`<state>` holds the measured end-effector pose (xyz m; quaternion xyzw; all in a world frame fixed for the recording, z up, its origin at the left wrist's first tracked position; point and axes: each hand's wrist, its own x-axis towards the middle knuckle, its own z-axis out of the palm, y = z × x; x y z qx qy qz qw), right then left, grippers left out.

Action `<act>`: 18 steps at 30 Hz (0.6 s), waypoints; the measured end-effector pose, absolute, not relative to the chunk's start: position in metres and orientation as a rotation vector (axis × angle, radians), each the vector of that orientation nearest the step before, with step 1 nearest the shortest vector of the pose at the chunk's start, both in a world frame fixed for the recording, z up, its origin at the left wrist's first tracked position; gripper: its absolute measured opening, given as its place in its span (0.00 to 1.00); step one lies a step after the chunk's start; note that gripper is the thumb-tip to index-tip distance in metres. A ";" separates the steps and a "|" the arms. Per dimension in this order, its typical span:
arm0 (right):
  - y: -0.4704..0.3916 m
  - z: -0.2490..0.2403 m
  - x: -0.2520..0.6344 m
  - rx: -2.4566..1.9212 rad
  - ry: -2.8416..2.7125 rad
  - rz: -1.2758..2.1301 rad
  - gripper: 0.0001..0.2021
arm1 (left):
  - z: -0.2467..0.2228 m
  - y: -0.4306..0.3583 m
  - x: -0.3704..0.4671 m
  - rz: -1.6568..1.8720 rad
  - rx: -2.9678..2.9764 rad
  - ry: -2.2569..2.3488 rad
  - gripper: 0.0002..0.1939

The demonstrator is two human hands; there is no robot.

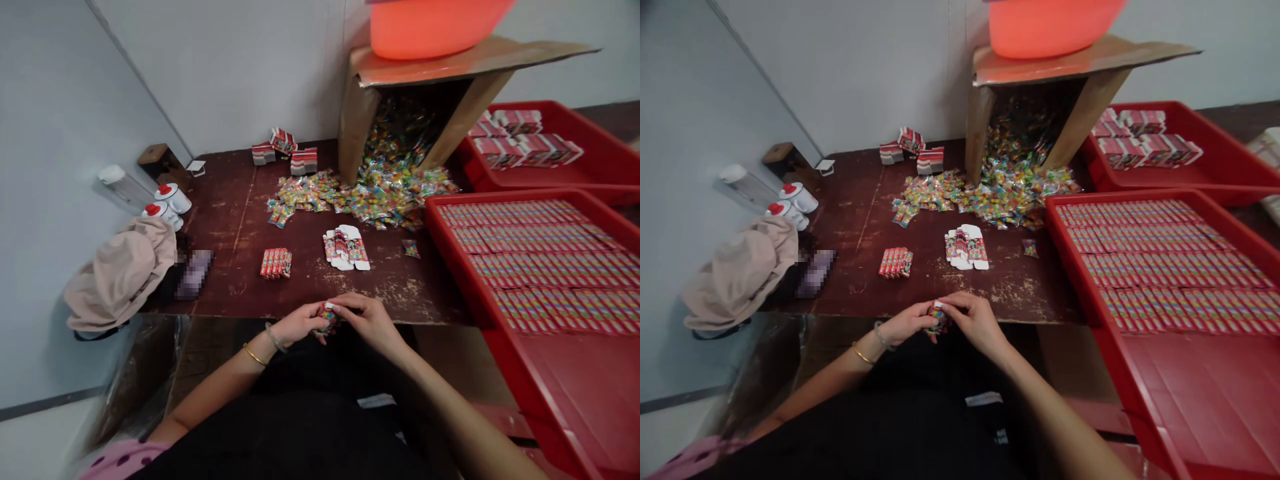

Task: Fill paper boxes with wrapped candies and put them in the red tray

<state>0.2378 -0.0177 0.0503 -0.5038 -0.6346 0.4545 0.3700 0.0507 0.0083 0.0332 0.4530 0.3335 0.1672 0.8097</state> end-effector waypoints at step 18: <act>0.064 -0.014 0.185 -1.566 -1.506 1.004 0.21 | 0.017 0.016 0.019 0.804 1.537 1.251 0.27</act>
